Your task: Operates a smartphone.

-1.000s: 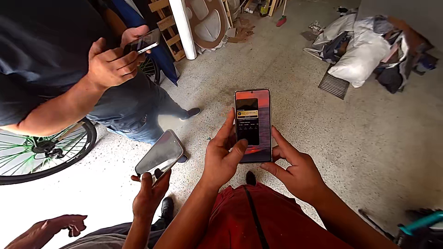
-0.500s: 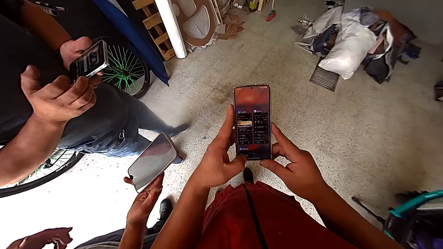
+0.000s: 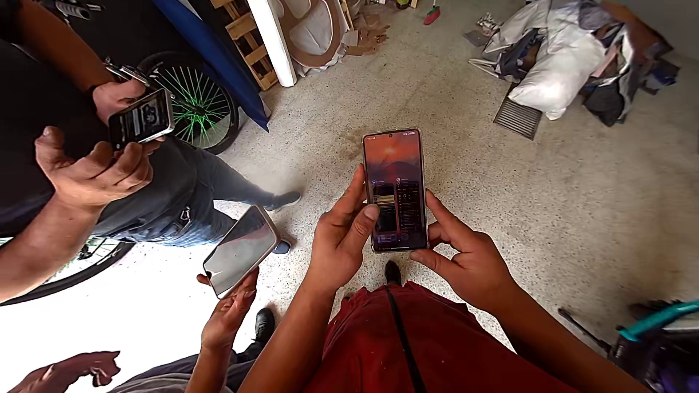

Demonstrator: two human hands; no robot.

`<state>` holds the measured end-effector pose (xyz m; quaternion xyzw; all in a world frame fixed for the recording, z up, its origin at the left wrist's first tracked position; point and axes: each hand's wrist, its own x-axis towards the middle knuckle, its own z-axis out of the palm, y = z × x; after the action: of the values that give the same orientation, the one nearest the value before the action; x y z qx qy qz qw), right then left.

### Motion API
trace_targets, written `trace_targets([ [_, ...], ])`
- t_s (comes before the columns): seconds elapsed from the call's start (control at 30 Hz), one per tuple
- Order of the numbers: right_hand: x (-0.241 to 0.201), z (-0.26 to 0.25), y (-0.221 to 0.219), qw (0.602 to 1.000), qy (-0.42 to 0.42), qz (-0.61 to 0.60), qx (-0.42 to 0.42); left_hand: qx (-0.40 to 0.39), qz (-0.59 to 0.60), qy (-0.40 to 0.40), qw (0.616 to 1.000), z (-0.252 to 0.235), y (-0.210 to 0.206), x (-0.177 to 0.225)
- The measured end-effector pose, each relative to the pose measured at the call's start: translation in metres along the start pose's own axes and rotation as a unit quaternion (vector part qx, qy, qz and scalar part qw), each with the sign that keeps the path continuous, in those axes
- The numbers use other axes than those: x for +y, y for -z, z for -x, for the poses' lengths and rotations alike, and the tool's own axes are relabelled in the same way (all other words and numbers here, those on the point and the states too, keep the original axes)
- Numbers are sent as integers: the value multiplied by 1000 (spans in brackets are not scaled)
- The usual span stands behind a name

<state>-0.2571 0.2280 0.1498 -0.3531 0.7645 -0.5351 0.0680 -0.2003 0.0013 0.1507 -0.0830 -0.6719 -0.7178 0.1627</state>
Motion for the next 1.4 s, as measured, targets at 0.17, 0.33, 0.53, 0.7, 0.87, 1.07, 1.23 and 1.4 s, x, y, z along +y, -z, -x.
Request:
trace_targets([
  [0.17, 0, -1, 4, 1000, -5, -3, -3, -114, -41, -12, 993, -2, 6, -8],
  [0.33, 2, -1, 5, 1000, 5, 4, 3, -59, -79, -18, 995, -2, 1, -6],
  [0.53, 1, 0, 5, 1000, 1, 2, -1, -26, 18, -28, 999, 0, 2, -8],
  [0.7, 0, 0, 5, 1000, 8, 4, 4, 8, -12, -29, 999, 0, -2, -3],
  [0.87, 0, 1, 6, 1000, 5, 4, 6, 5, 52, -42, 998, -4, -8, -10],
  [1.07, 2, 1, 8, 1000, 8, 13, 5, 1, 80, -32, 996, -6, -10, -9],
  [1.23, 3, 3, 7, 999, 11, 31, 8, 42, 23, -9, 999, -12, -16, -6],
  [1.4, 5, 5, 9, 1000, 11, 26, 12, 33, 11, -10, 999, -13, -19, -4],
])
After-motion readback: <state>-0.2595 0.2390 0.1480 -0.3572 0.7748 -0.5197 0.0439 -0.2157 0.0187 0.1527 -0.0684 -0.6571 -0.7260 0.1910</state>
